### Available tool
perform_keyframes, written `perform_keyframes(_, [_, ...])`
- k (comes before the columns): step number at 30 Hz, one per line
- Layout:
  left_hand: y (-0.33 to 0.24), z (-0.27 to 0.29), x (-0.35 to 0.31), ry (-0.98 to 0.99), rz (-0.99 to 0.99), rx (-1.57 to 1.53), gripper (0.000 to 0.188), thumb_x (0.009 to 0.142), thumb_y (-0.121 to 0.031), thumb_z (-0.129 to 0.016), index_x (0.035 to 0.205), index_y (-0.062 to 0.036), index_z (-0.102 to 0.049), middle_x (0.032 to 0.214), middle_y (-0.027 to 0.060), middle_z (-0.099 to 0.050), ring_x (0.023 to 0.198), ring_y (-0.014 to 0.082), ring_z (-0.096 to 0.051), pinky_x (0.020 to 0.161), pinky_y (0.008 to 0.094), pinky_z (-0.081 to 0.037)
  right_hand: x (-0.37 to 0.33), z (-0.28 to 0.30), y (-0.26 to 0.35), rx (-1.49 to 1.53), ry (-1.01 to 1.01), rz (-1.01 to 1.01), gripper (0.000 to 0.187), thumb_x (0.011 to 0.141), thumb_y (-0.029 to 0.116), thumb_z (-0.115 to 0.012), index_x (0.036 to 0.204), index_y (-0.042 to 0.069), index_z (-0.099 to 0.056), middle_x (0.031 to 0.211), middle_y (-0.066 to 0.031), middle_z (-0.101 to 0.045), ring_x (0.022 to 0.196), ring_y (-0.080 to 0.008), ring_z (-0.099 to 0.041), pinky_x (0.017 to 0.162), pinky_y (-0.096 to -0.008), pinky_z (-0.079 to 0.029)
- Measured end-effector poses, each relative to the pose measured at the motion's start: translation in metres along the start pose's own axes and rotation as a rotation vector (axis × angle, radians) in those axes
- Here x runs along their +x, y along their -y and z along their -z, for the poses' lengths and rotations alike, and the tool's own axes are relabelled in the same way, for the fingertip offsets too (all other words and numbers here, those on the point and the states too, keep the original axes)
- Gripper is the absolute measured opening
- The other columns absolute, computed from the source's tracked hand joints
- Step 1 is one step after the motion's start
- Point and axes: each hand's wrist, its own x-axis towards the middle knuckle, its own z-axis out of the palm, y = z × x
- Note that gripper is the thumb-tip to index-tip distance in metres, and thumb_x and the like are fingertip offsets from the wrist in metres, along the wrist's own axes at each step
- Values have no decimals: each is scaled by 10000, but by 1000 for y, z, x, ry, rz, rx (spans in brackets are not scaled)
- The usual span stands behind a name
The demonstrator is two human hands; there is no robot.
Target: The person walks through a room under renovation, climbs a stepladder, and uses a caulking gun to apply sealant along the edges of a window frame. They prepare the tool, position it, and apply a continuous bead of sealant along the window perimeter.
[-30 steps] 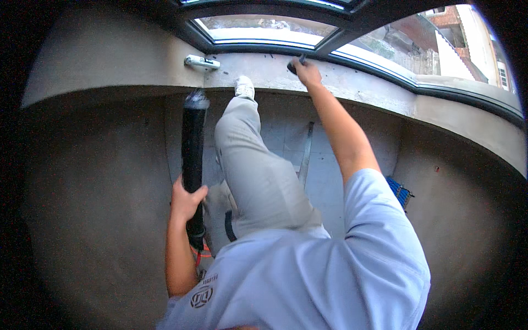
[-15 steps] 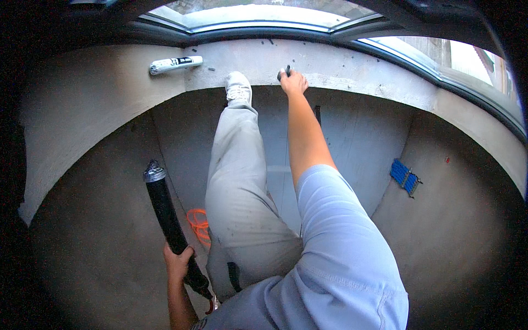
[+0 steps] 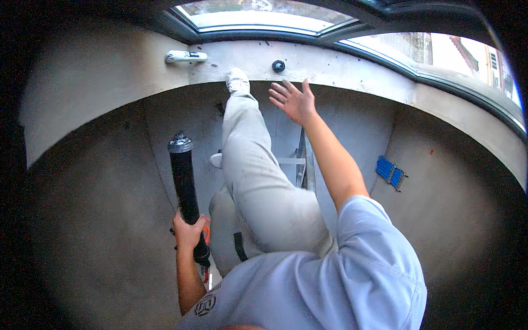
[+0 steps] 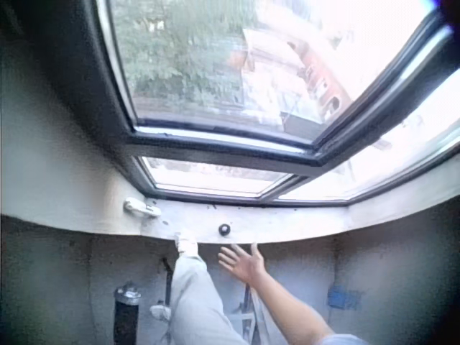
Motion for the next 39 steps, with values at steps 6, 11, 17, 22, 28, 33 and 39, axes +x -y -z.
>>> perform_keyframes(6, [6,26,-105,-183,-97,-167,394,726,-166,-794,1041,7,-633,897,143,-694,815,296,-670,775,390,-522,-162,-171,21,-18,288,18,914,958,764,-163,1619,140,-62,1644,-216,-177,1514,-403,-191,1222,-602,-162])
perform_keyframes(11, [41,40,-208,-445,-172,-331,403,790,-275,-804,1011,17,-637,860,110,-681,799,233,-656,759,366,-518,-246,-239,-22,-535,314,-162,826,1003,675,-305,1600,115,-188,1543,-202,-396,1393,-367,-428,1154,-490,-343])
perform_keyframes(17, [67,84,-324,-1062,-458,-538,249,954,-260,-672,940,-35,-567,813,31,-630,771,133,-586,722,296,-467,-356,-256,-151,-1271,683,-382,721,991,515,-584,1461,-17,-456,1354,-142,-610,1235,-224,-566,1092,-346,-409])
perform_keyframes(22, [19,93,-424,-1529,-699,-809,316,942,-259,-728,1063,-21,-560,916,88,-682,874,177,-669,854,371,-535,-463,-219,-205,-1871,1372,-510,929,944,694,-505,1542,3,-334,1577,-235,-353,1459,-352,-354,1200,-411,-282])
perform_keyframes(28, [-5,88,-459,-1432,-776,-1225,696,792,-169,-875,1320,-48,-440,1073,104,-659,996,219,-673,939,381,-531,-475,-221,-250,-1724,1199,-351,1155,859,752,-582,1585,-21,-123,1623,-270,-210,1506,-378,-231,1218,-453,-230])
perform_keyframes(33, [-46,26,-459,-1431,-761,-1408,802,786,-259,-884,1398,-46,-412,1194,107,-640,1104,229,-629,1062,425,-448,-497,-224,-229,-1337,930,-355,1172,805,724,-683,1572,-3,-176,1559,-241,-325,1439,-349,-320,1178,-455,-278])
perform_keyframes(39, [-46,-8,-430,-1498,-809,-934,525,792,-282,-891,1057,-27,-517,961,36,-599,858,158,-595,817,319,-496,-518,-202,-239,-1290,719,-472,876,813,603,-761,1381,6,-465,1259,-130,-580,1180,-257,-517,1038,-428,-400])
